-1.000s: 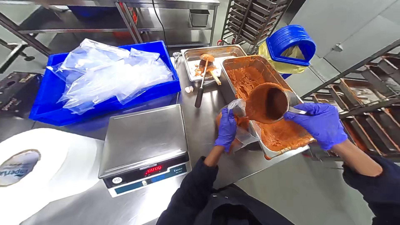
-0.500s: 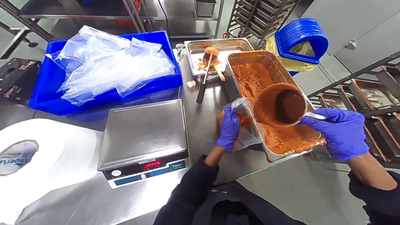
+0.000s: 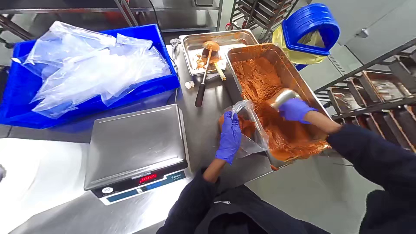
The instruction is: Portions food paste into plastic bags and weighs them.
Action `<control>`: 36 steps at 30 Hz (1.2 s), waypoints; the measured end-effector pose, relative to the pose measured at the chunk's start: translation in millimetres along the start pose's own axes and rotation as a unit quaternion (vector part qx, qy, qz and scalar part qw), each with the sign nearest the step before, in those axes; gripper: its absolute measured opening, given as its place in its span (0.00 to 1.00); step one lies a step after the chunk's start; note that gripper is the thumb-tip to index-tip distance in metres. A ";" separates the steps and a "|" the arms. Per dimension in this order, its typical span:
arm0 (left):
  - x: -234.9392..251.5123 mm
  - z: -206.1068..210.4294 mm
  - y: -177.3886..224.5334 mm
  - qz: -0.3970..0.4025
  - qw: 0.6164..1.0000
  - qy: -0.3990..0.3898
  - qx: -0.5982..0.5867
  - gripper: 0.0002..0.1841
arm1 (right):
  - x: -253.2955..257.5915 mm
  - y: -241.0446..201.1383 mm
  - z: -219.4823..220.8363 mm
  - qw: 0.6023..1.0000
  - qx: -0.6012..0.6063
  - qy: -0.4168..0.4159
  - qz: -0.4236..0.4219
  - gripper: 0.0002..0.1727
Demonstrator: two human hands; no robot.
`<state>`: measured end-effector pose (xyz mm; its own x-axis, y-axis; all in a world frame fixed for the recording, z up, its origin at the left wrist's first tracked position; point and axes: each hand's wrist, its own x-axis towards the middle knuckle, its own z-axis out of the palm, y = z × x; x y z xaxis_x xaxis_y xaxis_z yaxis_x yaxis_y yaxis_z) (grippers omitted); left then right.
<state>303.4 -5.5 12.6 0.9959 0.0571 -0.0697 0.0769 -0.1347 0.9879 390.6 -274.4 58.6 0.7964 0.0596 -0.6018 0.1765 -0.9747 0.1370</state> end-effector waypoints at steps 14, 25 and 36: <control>2.2 -5.9 3.1 -0.017 0.999 -0.021 -0.027 0.17 | -60.5 6.0 58.1 0.826 0.551 0.109 0.046 0.05; 2.8 -1.6 4.3 0.024 0.998 0.002 -0.056 0.18 | -156.7 -4.9 -3.7 0.638 0.587 0.497 -0.031 0.13; -0.6 0.7 8.4 0.003 0.996 0.012 -0.089 0.18 | -151.4 -122.7 12.2 0.813 -0.080 0.552 -0.168 0.20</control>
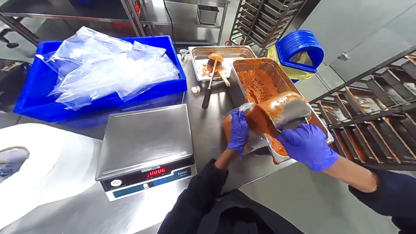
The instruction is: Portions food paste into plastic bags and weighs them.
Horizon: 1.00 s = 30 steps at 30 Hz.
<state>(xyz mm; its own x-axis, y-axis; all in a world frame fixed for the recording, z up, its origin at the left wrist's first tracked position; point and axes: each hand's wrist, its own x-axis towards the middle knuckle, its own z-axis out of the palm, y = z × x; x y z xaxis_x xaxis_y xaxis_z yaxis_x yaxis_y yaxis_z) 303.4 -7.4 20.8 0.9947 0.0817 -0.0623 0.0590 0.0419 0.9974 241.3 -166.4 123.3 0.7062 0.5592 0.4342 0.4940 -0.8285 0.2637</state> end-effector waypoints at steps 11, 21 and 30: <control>-5.3 3.4 -4.1 -0.006 0.999 0.018 -0.048 0.15 | 7.0 9.0 -19.7 0.997 0.038 0.070 -0.015 0.19; -2.9 4.6 -12.6 -0.019 0.999 0.007 -0.051 0.15 | 15.4 31.3 -29.7 0.860 0.349 -0.009 0.373 0.05; -3.9 3.4 -14.9 -0.013 0.997 0.009 -0.074 0.14 | -16.3 82.5 -12.7 0.726 0.540 0.152 0.397 0.14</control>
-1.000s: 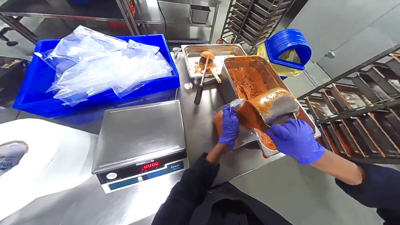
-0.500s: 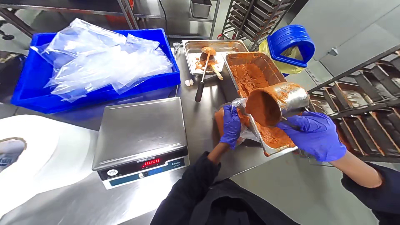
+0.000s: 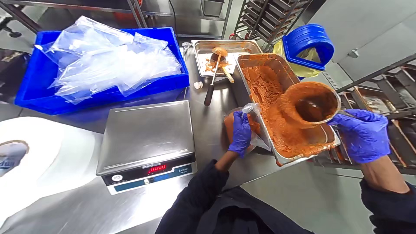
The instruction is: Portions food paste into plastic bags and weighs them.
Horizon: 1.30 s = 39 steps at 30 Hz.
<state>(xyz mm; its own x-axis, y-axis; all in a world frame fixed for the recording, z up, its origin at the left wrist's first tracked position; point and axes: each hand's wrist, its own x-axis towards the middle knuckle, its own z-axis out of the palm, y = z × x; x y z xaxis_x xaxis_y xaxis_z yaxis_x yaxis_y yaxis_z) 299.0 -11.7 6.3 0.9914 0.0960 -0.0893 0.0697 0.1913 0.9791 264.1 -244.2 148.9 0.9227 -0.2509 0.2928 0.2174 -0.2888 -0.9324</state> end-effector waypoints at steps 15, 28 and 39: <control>-5.0 -42.6 -22.3 -0.030 0.999 -0.009 -0.022 0.12 | 53.6 82.8 31.4 0.726 -0.503 -0.459 0.093 0.19; -26.4 -139.5 -29.3 -0.086 0.996 -0.006 0.004 0.16 | -183.7 122.6 167.1 0.844 0.295 -0.076 0.441 0.21; -15.8 -149.4 13.4 -0.005 0.922 -0.148 0.359 0.29 | -157.2 93.4 218.7 0.813 0.477 0.074 0.325 0.24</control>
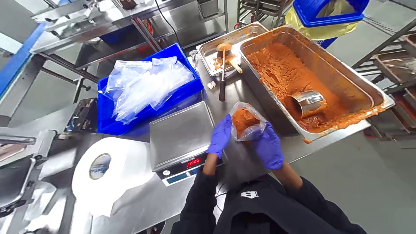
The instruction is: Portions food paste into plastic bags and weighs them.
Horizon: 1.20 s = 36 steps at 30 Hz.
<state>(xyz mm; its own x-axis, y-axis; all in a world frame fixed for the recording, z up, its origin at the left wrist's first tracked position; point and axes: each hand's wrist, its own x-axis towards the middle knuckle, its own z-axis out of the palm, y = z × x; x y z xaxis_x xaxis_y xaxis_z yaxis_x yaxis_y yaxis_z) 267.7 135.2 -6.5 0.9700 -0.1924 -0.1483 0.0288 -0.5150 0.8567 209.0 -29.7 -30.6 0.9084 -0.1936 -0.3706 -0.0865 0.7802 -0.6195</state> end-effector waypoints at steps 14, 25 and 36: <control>111.8 -12.0 27.3 -0.121 0.873 -0.256 -0.398 0.25 | -17.1 -39.1 22.0 0.996 0.016 0.039 -0.074 0.27; 109.2 12.2 6.7 -0.215 0.796 -0.209 -0.525 0.27 | -11.4 -14.1 -29.9 0.996 0.010 0.090 -0.018 0.18; 112.0 19.9 10.6 -0.203 0.791 -0.172 -0.550 0.27 | 20.9 -253.1 -18.7 0.482 -0.863 -0.019 -0.148 0.30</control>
<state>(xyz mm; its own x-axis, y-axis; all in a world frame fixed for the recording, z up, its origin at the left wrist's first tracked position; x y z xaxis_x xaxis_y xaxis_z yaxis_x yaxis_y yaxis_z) 371.8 91.6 -23.9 0.7087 -0.5115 -0.4859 0.6983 0.4102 0.5866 242.2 -242.4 105.5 0.9895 -0.1080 -0.0958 -0.1325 -0.9430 -0.3053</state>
